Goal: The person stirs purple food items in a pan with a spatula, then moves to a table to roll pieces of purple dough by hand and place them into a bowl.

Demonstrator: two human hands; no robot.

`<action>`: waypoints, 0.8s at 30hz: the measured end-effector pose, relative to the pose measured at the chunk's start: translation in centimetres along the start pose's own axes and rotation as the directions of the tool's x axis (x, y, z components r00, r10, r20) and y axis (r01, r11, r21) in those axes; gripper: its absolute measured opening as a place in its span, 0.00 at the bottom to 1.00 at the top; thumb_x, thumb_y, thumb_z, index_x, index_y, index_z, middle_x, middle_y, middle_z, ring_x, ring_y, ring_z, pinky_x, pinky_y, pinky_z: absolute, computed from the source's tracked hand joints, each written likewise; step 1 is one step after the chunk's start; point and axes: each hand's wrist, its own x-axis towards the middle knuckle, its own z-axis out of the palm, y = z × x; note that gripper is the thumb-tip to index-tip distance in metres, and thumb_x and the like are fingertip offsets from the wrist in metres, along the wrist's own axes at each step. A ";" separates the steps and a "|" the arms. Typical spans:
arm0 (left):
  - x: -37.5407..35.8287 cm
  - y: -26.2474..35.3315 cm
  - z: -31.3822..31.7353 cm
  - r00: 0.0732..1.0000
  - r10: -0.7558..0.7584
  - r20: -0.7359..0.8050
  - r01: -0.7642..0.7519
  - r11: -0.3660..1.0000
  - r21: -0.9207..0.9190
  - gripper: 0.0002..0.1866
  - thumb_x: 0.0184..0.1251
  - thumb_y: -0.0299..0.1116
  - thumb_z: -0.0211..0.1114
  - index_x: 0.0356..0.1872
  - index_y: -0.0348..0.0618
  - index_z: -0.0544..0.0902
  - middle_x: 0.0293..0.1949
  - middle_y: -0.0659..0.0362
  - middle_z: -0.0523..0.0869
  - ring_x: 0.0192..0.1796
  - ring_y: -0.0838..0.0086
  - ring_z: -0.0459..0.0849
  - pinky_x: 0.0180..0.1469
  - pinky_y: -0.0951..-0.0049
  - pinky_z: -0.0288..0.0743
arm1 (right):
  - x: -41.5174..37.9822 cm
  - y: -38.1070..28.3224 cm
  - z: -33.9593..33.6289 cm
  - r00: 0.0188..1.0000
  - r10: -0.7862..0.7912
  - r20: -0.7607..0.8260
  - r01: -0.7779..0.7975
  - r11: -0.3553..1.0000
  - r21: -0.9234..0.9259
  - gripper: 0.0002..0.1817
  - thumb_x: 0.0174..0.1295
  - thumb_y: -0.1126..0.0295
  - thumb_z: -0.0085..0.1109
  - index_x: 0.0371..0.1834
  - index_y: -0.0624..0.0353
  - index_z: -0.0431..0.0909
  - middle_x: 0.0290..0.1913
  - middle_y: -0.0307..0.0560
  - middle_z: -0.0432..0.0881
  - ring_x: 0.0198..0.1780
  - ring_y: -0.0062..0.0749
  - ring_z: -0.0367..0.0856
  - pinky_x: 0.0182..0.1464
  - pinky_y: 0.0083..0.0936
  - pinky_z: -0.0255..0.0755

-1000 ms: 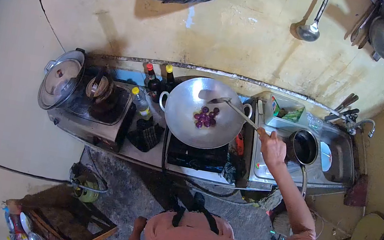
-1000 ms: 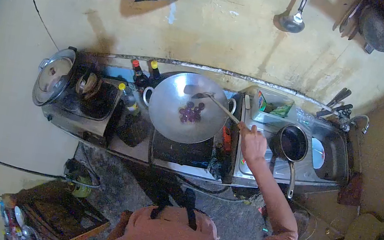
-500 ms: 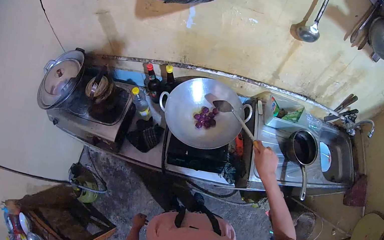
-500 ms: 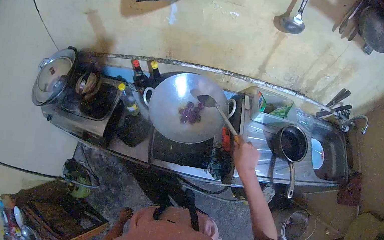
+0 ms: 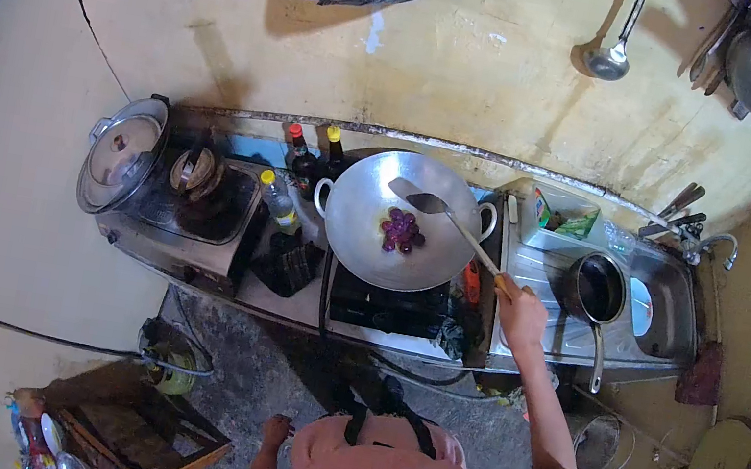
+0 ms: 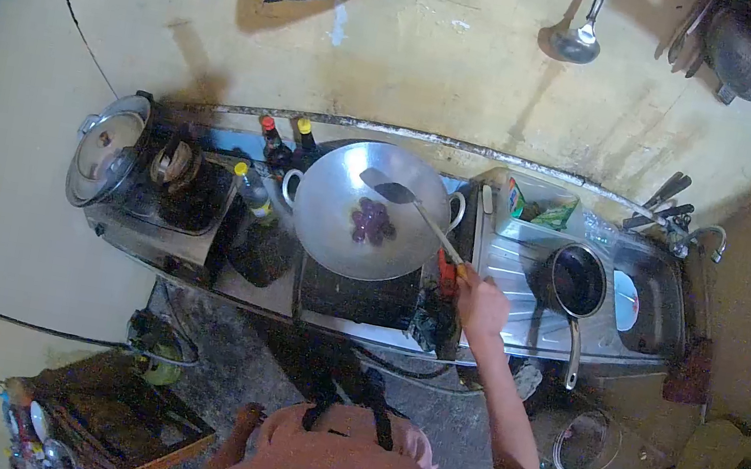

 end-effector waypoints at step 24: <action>-2.5 2.7 -0.2 0.990 0.012 -0.144 -0.006 0.999 0.046 0.13 0.55 0.34 0.53 0.36 0.35 0.77 0.26 0.51 0.82 0.23 0.66 0.81 0.29 0.69 0.75 | -4.4 -0.2 -1.9 0.993 -0.077 -0.090 0.071 0.995 -0.063 0.15 0.48 0.64 0.59 0.42 0.46 0.79 0.20 0.45 0.71 0.20 0.40 0.75 0.22 0.33 0.67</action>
